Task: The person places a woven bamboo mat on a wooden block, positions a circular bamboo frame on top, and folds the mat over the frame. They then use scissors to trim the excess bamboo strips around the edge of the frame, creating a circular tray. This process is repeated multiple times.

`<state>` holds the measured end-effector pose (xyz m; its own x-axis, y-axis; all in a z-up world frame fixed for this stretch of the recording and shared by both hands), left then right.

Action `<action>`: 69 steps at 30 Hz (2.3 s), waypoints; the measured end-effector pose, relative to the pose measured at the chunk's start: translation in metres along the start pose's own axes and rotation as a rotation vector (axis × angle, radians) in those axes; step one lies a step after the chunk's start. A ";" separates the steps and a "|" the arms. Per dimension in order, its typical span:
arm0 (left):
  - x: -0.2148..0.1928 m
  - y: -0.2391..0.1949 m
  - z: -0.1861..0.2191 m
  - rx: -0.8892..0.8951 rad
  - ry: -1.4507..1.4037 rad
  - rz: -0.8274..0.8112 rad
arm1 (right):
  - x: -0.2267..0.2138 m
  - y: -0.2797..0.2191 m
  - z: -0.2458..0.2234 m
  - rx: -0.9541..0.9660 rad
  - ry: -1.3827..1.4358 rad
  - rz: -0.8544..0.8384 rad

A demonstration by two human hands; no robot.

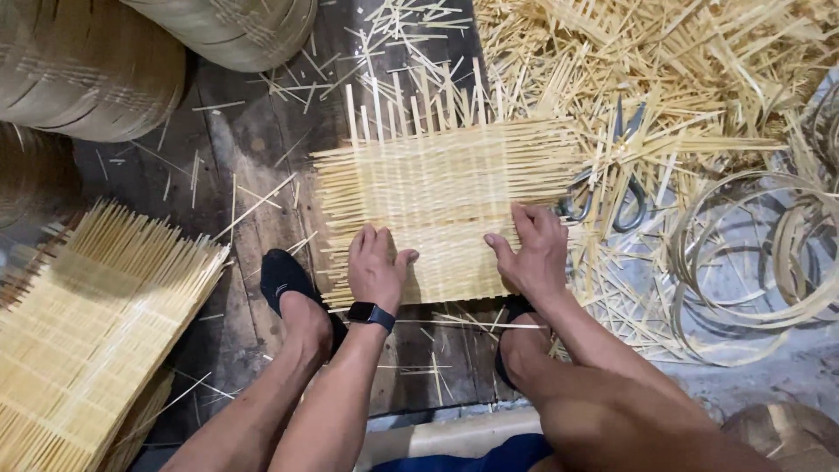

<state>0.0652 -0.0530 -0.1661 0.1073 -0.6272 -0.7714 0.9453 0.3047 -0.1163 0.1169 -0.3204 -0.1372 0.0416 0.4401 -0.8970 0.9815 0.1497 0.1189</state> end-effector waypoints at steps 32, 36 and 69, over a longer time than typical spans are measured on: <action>0.029 -0.004 0.057 0.313 0.209 -0.595 | -0.090 -0.061 0.206 0.569 -0.419 0.144; 0.032 -0.004 0.051 0.366 0.218 -0.563 | -0.079 -0.135 0.307 0.820 -0.373 -0.221; -0.082 0.054 0.057 -0.138 -2.132 -0.022 | -0.093 0.105 -0.018 0.581 0.978 -0.536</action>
<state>0.1245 -0.0261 -0.0740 0.2880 -0.2452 0.9257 0.9389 0.2627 -0.2225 0.2126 -0.3302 -0.0338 -0.2983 0.9529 -0.0547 0.7799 0.2103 -0.5895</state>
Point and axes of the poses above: each hand's wrist, its own y-axis towards the middle knuckle, its own x-axis out of the palm, z = x × y, the point moved 7 cm from there along y, towards the middle knuckle, and after that the axes turned 9 degrees about -y, right-handed, at the moved point
